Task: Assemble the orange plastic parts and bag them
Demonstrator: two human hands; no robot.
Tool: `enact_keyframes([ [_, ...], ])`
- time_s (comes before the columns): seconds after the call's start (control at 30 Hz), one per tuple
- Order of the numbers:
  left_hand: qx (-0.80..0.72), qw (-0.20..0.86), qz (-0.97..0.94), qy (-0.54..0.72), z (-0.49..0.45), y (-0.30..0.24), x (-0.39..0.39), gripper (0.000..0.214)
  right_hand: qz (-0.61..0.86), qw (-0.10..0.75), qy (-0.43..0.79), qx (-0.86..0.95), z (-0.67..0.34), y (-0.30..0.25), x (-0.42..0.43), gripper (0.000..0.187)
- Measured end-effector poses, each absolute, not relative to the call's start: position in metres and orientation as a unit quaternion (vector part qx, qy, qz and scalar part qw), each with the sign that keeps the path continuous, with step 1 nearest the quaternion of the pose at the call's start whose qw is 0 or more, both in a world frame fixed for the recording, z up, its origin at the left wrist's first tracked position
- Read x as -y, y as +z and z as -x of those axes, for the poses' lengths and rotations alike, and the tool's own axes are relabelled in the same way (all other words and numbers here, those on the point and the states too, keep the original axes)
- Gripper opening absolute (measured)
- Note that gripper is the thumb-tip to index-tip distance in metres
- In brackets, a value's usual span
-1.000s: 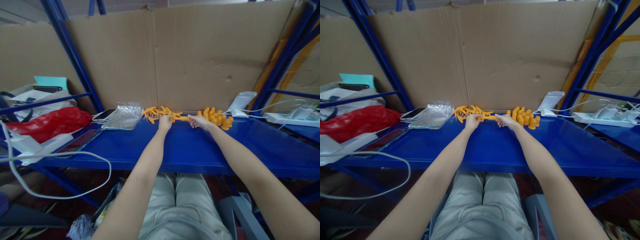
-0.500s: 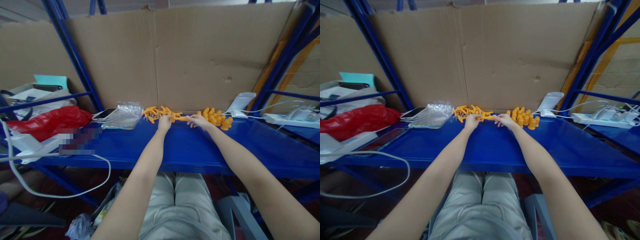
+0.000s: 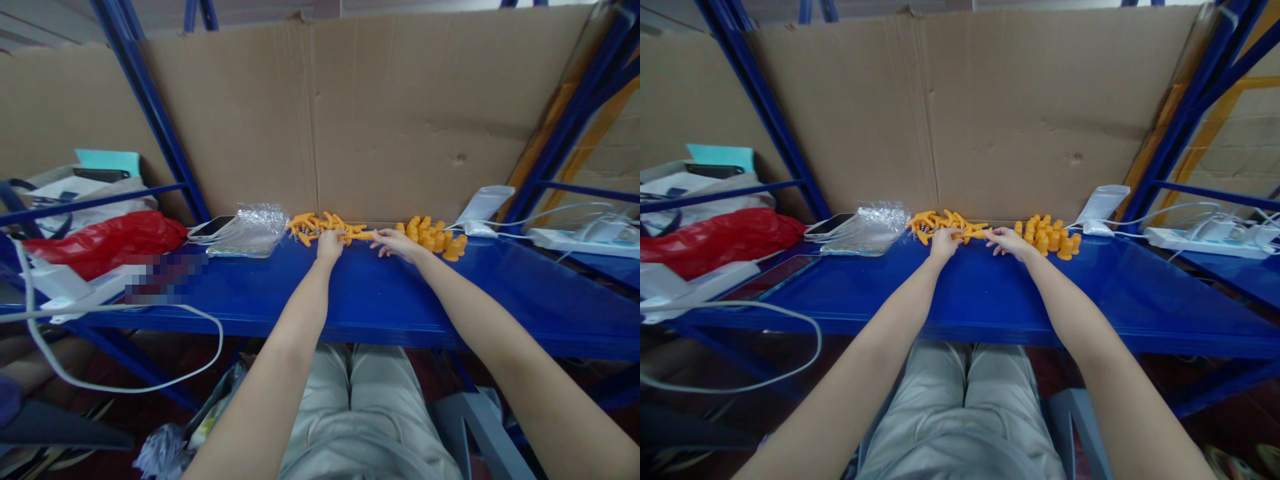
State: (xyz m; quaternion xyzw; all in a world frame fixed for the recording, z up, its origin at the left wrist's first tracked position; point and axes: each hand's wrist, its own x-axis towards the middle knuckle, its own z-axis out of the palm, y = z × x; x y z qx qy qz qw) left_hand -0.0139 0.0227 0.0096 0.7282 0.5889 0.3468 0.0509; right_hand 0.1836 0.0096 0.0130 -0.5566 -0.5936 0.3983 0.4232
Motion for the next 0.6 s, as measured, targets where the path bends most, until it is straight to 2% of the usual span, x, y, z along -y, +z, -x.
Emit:
enact_keyframes([
  [0.23,-0.587,0.055,-0.73,0.346,0.0137,0.0101,-0.023,0.032,0.546,0.439,0.366,0.612,-0.1827,0.0114,-0.0083,0.017],
  [0.43,-0.579,0.048,-0.735,0.349,0.0113,0.0143,-0.0192,0.031,0.563,0.425,0.368,0.606,-0.1808,0.0134,-0.0042,0.04],
  [0.6,-0.58,0.041,-0.734,0.35,0.0106,0.014,-0.0198,0.034,0.576,0.427,0.343,0.607,-0.1828,0.0122,-0.0085,0.044],
])
